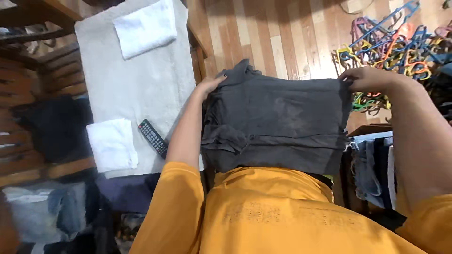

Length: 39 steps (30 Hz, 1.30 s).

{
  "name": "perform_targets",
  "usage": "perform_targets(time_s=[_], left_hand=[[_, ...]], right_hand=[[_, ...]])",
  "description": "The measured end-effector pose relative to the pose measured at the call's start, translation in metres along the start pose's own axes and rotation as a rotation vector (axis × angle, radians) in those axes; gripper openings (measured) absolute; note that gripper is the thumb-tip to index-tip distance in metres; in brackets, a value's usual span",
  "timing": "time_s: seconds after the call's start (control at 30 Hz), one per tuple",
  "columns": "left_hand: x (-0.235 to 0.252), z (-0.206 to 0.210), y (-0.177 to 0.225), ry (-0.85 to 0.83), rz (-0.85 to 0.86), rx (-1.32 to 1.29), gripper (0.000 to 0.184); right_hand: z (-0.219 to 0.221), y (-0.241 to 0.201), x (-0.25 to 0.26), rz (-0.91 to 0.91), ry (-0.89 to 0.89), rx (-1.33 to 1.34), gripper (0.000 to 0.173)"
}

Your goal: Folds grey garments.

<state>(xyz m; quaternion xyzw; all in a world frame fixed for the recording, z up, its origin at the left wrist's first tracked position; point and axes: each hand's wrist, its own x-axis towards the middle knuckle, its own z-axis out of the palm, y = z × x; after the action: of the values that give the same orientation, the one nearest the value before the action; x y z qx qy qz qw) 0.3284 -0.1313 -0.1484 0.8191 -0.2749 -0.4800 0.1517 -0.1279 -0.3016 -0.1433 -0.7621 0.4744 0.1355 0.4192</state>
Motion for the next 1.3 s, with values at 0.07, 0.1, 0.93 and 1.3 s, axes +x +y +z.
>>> perform_targets(time_s=[0.07, 0.1, 0.93, 1.3], left_hand=[[0.017, -0.006, 0.000, 0.093, 0.095, -0.076, 0.047], [0.019, -0.013, 0.001, 0.135, 0.150, -0.131, 0.043], [-0.121, -0.002, -0.086, 0.161, -0.064, 0.130, 0.052], [-0.136, -0.003, -0.112, 0.288, 0.031, -0.558, 0.033]], right_hand=[[0.004, 0.043, 0.000, -0.039, 0.142, -0.158, 0.024], [0.006, 0.048, -0.010, -0.007, 0.216, -0.184, 0.023], [0.167, 0.051, -0.127, 0.383, 0.266, 1.434, 0.039], [0.143, 0.048, -0.116, 0.509, 0.288, 1.409, 0.019]])
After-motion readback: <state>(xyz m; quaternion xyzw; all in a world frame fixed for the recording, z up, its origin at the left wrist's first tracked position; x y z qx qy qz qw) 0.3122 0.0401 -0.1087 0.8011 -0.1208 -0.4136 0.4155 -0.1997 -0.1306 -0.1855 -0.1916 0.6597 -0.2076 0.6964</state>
